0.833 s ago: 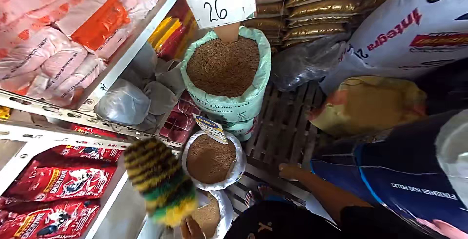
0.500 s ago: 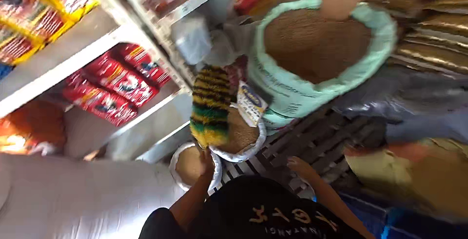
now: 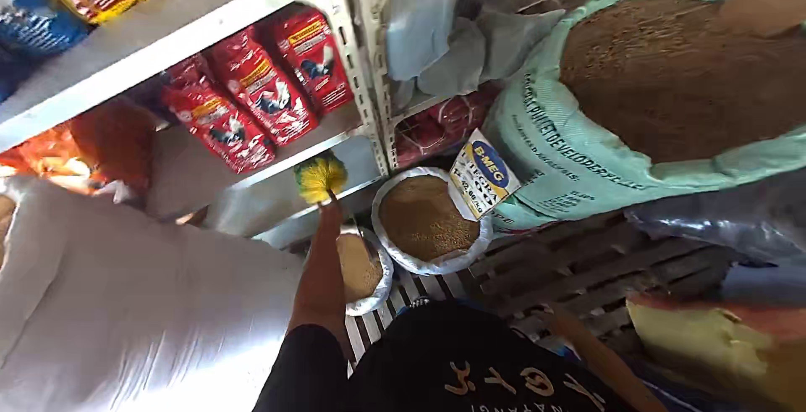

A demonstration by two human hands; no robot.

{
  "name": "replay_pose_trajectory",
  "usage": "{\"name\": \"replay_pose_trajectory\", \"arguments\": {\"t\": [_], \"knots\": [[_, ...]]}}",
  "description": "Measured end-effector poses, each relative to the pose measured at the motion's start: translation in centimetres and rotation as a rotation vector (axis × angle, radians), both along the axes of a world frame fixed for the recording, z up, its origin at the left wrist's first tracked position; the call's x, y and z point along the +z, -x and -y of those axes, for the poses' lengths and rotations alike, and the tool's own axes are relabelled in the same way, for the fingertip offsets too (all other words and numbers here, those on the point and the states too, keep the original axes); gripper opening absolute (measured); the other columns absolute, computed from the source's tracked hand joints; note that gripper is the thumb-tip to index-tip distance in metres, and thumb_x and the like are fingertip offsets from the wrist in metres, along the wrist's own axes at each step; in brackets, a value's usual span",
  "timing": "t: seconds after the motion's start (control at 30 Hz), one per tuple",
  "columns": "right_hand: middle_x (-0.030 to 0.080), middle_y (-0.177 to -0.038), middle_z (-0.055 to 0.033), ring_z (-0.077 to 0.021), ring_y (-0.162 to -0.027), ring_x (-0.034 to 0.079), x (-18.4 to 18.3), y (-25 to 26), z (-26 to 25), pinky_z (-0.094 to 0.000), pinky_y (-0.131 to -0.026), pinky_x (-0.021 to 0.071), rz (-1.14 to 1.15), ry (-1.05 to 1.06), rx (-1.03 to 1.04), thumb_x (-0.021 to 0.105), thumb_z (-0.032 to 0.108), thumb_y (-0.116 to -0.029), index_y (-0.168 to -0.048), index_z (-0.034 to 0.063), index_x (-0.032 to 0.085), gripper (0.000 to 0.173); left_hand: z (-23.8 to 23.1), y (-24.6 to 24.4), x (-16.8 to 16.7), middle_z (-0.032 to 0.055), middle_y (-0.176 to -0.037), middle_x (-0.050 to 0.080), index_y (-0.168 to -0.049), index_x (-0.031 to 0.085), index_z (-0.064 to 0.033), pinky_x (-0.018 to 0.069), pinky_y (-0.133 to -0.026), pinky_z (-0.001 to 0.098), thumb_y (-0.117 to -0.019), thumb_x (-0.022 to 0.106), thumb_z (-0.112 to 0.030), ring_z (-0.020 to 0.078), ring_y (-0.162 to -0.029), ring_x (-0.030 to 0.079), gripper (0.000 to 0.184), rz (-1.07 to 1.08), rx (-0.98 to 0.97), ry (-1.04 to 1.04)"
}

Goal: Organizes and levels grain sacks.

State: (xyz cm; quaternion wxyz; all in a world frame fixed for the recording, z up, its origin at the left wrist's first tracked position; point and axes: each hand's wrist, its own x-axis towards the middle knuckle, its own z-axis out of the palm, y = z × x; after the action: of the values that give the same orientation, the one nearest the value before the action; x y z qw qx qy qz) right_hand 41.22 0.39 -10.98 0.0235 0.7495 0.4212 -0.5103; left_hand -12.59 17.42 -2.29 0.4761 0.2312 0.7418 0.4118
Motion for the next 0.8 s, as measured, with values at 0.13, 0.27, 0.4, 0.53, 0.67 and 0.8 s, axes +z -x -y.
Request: {"name": "replay_pose_trajectory", "arguments": {"t": [0.13,0.27,0.4,0.53,0.67,0.8], "knots": [[0.037,-0.157,-0.0316,-0.0482,-0.148,0.033,5.2,-1.2,-2.5,-0.0663,-0.118,0.0293,0.200,-0.138,-0.074,0.069,0.035,-0.0980,-0.152,-0.0007,0.045,0.068,-2.4,-1.3,0.4,0.0291,-0.160,0.035,-0.166,0.008,-0.0091,0.0418,-0.112,0.0629,-0.1069,0.053,-0.045,0.0450,-0.144,0.041,0.082,-0.215,-0.189,0.126],[0.032,-0.159,-0.0340,-0.0512,-0.149,0.028,8.3,-5.2,-2.6,-0.0655,-0.121,0.0251,0.154,-0.389,-0.445,0.048,0.045,-0.1073,-0.154,-0.0021,0.040,0.067,-3.2,-8.7,2.0,0.0313,-0.152,0.045,-0.154,0.039,0.0034,0.0378,-0.115,0.0612,-0.1079,0.053,-0.034,0.0451,-0.141,0.045,0.061,-0.490,-0.584,0.109],[0.023,-0.160,-0.0386,-0.0546,-0.150,0.022,12.0,-9.4,-3.5,-0.0654,-0.121,0.0217,0.110,-0.575,-0.782,0.033,0.044,-0.1114,-0.156,-0.0043,0.034,0.066,-7.3,-19.1,7.1,0.0324,-0.152,0.044,-0.152,0.042,0.0052,0.0374,-0.117,0.0550,-0.1056,0.058,-0.027,0.0436,-0.142,0.044,0.058,-0.506,-0.822,-0.169],[0.026,-0.160,-0.0377,-0.0519,-0.150,0.024,13.4,-14.8,-6.3,-0.0633,-0.121,0.0233,0.102,-0.704,-0.912,0.034,0.043,-0.1112,-0.156,-0.0036,0.036,0.064,-14.7,-30.3,15.7,0.0314,-0.157,0.038,-0.156,0.034,0.0062,0.0361,-0.120,0.0524,-0.1067,0.053,-0.025,0.0400,-0.146,0.041,0.061,-0.575,-0.967,-0.488],[0.030,-0.157,-0.0387,-0.0533,-0.149,0.027,14.8,-20.5,-11.2,-0.0635,-0.121,0.0230,0.081,-0.728,-0.780,0.032,0.036,-0.1127,-0.152,-0.0075,0.039,0.059,-24.0,-39.6,21.3,0.0238,-0.162,0.035,-0.160,0.029,-0.0034,0.0347,-0.119,0.0564,-0.1090,0.048,-0.034,0.0370,-0.148,0.039,0.063,-0.557,-0.993,-0.594],[0.031,-0.157,-0.0369,-0.0532,-0.148,0.029,16.3,-27.7,-17.8,-0.0620,-0.121,0.0270,0.013,-0.723,-0.503,0.037,0.035,-0.1111,-0.154,-0.0067,0.036,0.060,-33.9,-47.5,22.2,0.0295,-0.158,0.039,-0.159,0.030,-0.0005,0.0341,-0.118,0.0613,-0.1097,0.045,-0.042,0.0442,-0.145,0.041,0.066,-0.747,-0.886,-0.512]]}}
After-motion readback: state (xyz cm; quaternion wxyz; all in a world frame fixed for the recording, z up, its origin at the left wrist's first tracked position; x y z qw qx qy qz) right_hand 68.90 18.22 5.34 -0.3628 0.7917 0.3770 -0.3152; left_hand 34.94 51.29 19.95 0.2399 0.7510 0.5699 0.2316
